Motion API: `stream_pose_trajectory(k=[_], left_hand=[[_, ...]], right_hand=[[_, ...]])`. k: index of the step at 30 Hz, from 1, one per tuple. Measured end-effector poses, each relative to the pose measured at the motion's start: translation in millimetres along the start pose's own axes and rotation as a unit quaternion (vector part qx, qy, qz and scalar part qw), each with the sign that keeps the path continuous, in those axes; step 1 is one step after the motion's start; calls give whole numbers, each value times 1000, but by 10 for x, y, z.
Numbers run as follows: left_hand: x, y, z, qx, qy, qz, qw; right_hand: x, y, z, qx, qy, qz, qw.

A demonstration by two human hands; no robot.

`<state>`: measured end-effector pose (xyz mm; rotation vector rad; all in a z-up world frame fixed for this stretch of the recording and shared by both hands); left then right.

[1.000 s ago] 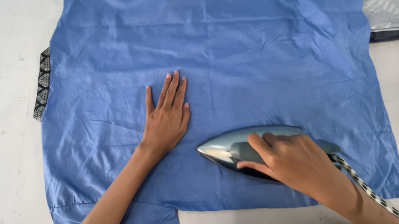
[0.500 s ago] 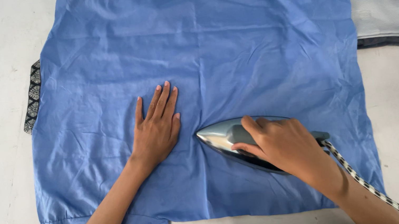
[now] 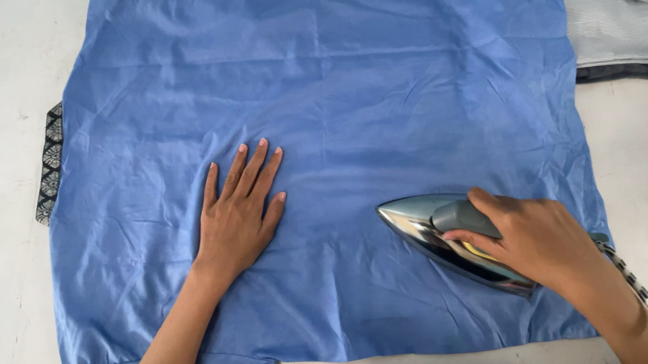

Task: The person irons a blue shirt with a patterned border on a white table. They smooth the fabric with their hands, use a steam iron on the front, sleeves, and back, and then fold the shirt into a neat rectangle.

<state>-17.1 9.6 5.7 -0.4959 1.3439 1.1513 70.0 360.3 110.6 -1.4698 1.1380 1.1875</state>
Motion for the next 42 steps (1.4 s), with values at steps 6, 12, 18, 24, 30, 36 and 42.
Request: stream_pose_trajectory(k=[6,12,18,24,30,36,42], left_hand=[[48,76,-37,10,21,3,1000],[142,285,-81,1,28,5,1000],[72,259,-257,-6,-43,29,999],[38,271,-245,-19,-34,19,999],[-9,275,-239,-16,-28,16,999],[18,264,-245,-19,-20,15,1000],[10,284,-175,-11,31,10,999]], right_hand=[[-288,-43,-51,24,-60,-6,998],[-246,660,-428,-141,-2,97,985],[24,1188,-756,-171,4,64,983],[107,1259,-663,-160,8,119,980],[32,1116,-470,-132,3,79,988],[-33,855,-61,-81,-14,61,995],[-106,600,294,0,-26,69,997]])
Point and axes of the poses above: each hand's wrist, its own y-axis towards the middle knuckle, its own x-axis out of the palm, z = x × y, the point moved 1 cm from there along y, towards the middle knuckle, and after that the axes turned 3 degrees about y, right-handed, at the moved point
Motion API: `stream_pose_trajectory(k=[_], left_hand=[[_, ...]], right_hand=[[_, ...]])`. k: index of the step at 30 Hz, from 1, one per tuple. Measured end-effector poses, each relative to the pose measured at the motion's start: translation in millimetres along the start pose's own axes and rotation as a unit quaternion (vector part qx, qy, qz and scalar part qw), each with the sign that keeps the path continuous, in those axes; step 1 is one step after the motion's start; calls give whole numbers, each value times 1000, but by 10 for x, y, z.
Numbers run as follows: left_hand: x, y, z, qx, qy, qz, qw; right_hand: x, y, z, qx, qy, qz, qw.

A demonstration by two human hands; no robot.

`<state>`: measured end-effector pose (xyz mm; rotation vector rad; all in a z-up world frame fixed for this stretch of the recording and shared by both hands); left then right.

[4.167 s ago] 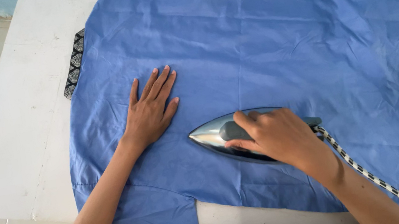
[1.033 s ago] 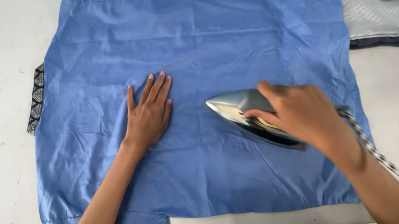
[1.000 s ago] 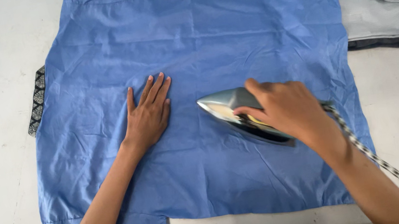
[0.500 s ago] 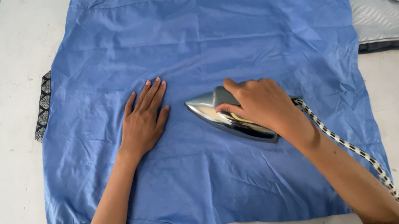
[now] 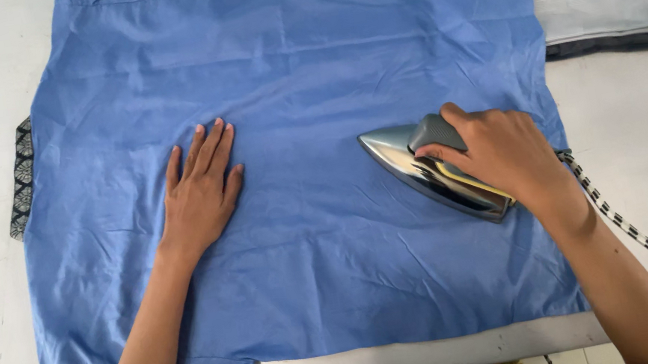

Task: The person irons a blue shirt with a patterned border on a white table. They smooth the fabric with their hands, use a steam iron on the front, sleeves, and back, and then fold the shirt into a neat rectangle.

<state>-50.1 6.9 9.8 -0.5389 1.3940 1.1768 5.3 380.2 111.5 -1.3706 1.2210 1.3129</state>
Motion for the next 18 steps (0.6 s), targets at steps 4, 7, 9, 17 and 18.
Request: stream_pose_trajectory(k=[4,7,9,17,18], left_hand=[[22,18,319,65,40,7,997],[121,75,579,112,-26,-14,993],[152,124,607,112,-40,-12,993],[106,126,586,100,-85,-26,991],[102,124,586,100,-84,-26,991]], right_hand=[[-23,-61,18,-23,5,-22,999],[18,-78,-105,-61,-3,-33,998],[68,-78,-222,-112,18,-17,993],[202,-346,-516,-256,45,7,966],[183,-395,-493,-245,40,-14,969]])
Point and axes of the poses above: each hand's wrist, its own y-axis towards the middle knuckle, its own x-axis out of the palm, z = x × y, the point moved 1 cm from there along y, towards the middle knuckle, and after that the axes turned 3 degrees about y, right-handed, at the moved point
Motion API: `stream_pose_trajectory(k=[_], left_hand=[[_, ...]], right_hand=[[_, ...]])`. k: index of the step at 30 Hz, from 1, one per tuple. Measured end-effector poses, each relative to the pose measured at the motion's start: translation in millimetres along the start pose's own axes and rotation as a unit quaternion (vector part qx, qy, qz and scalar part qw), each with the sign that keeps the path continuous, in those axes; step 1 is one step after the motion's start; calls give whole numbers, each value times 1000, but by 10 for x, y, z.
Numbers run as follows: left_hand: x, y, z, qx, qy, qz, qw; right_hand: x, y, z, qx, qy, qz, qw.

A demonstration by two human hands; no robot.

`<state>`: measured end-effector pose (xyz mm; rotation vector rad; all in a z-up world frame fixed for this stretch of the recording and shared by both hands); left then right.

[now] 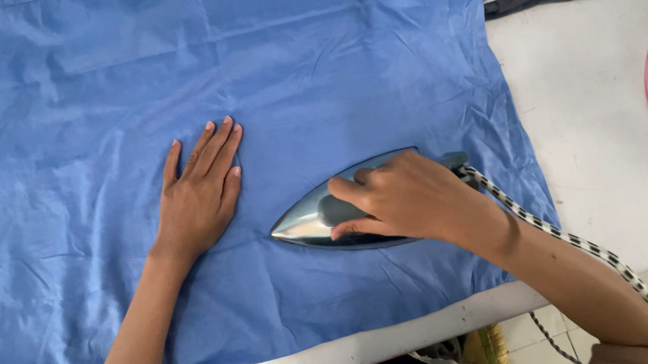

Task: The person irons a blue shirt with a patterned border on a white table. They smooth the fabric with their hands, use a steam iron on the front, sleeves, and back, and then fold the shirt into a neat rectangle.

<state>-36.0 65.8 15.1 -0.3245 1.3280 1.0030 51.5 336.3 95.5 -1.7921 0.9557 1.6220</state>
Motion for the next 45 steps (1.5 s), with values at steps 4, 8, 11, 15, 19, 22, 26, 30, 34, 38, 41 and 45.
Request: stream_pose_trajectory(k=[4,8,11,15,19,22,26,30,34,38,41,45], left_hand=[[-2,11,9,-3,2,-2,1000],[-4,13,20,-4,0,-11,1000],[-14,10,16,-4,-3,-15,1000],[-15,8,7,-2,4,-13,1000],[-20,9,12,5,1,-7,1000],[-29,14,24,1,-2,-5,1000],[-41,21,23,3,-4,-2,1000],[-25,21,48,3,6,-4,1000],[-26,95,105,17,74,-14,997],[137,264,195,35,23,-8,999],[284,419,255,47,21,1,999],[341,501,276,52,9,8,999]], right_hand=[[-55,-132,-52,5,-26,-11,1000],[13,-165,-269,-46,-21,4,999],[4,-257,-375,-73,-30,37,996],[-44,-427,-364,-39,-4,-9,999],[-16,-555,-477,-38,-14,-16,999],[-12,-642,-528,-38,-8,-35,999],[-44,-730,-448,5,-48,31,998],[-40,-759,-334,59,-36,-19,997],[-49,-681,-224,55,-41,8,998],[-38,-542,20,114,-74,31,990],[-56,-432,178,156,-88,32,983],[-101,-439,294,176,-70,74,979]])
Point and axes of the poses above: each hand's wrist, its own y-axis towards the middle knuckle, its own x-axis out of the palm, z = x × y, the point moved 1 cm from there along y, towards the middle knuckle, and after that the axes turned 3 degrees about y, right-handed, at the moved point
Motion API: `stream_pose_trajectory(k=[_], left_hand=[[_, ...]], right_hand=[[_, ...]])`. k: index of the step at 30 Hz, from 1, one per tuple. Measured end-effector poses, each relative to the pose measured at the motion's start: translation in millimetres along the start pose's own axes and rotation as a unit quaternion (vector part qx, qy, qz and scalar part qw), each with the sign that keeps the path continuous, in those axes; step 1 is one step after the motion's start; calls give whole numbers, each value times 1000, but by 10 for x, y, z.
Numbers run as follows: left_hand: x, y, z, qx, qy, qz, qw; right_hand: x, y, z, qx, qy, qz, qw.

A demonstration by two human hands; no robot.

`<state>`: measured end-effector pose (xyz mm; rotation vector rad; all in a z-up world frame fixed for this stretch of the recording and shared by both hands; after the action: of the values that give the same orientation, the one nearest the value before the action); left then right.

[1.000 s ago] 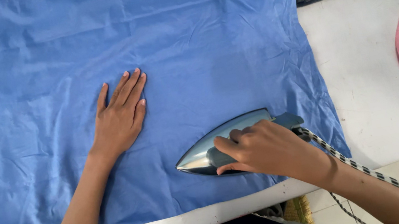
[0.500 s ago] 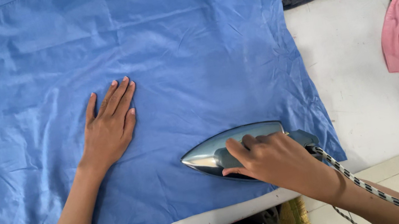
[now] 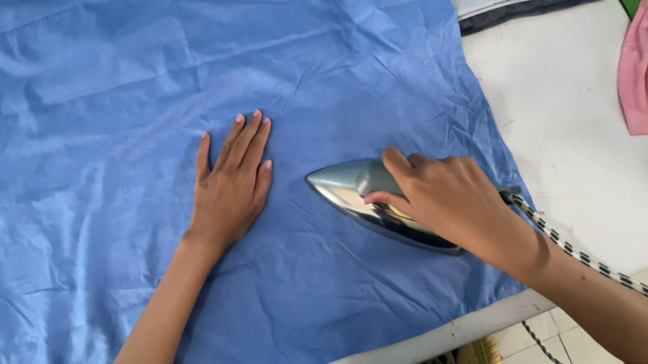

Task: The person irons a blue shirt with a patterned border on a white table. They smooth the fabric with their hands, use a steam iron on the front, sleeves, and back, and then fold the shirt into a neat rectangle.

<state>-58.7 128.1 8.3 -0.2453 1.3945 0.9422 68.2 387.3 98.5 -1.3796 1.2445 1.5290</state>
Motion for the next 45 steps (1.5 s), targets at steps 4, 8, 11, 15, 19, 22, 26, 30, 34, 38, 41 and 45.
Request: stream_pose_trajectory(k=[4,8,11,15,19,22,26,30,34,38,41,45], left_hand=[[-12,-2,-4,-9,2,-16,1000],[-30,5,8,-11,5,-13,1000],[-44,10,4,-11,2,-13,1000],[-46,17,12,-15,2,-16,1000],[-61,21,15,-17,-2,-20,1000],[-53,20,16,-23,-3,-23,999],[-40,8,10,-22,-4,-24,999],[-31,2,8,-19,-4,-20,1000],[-13,-9,4,-15,9,-14,1000],[8,-20,-13,-7,4,-9,1000],[4,-16,-3,-10,5,-8,1000],[-6,-10,8,-13,0,-9,1000]], right_hand=[[-92,-41,222,95,-23,-55,994],[-114,-51,305,106,-35,-32,993],[-105,-80,345,102,-45,-8,994],[-129,-132,451,159,-82,-11,984],[-133,-210,550,207,-92,-14,974],[-126,-294,652,257,-102,-20,961],[-139,-399,817,285,-130,2,950],[-181,-407,904,318,-110,5,942],[-317,-404,824,315,-77,0,946],[-379,-412,502,271,-16,17,962],[-258,-331,146,211,48,-40,975],[-111,-260,-241,177,35,-90,979]])
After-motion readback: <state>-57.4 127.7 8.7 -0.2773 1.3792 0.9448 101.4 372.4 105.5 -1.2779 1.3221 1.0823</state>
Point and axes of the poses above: each hand's wrist, its own y-axis towards the middle knuckle, its own x-axis out of the palm, z = x × y, the point moved 1 cm from there along y, towards the middle knuckle, and after that the axes turned 3 degrees about y, right-handed, at the moved point
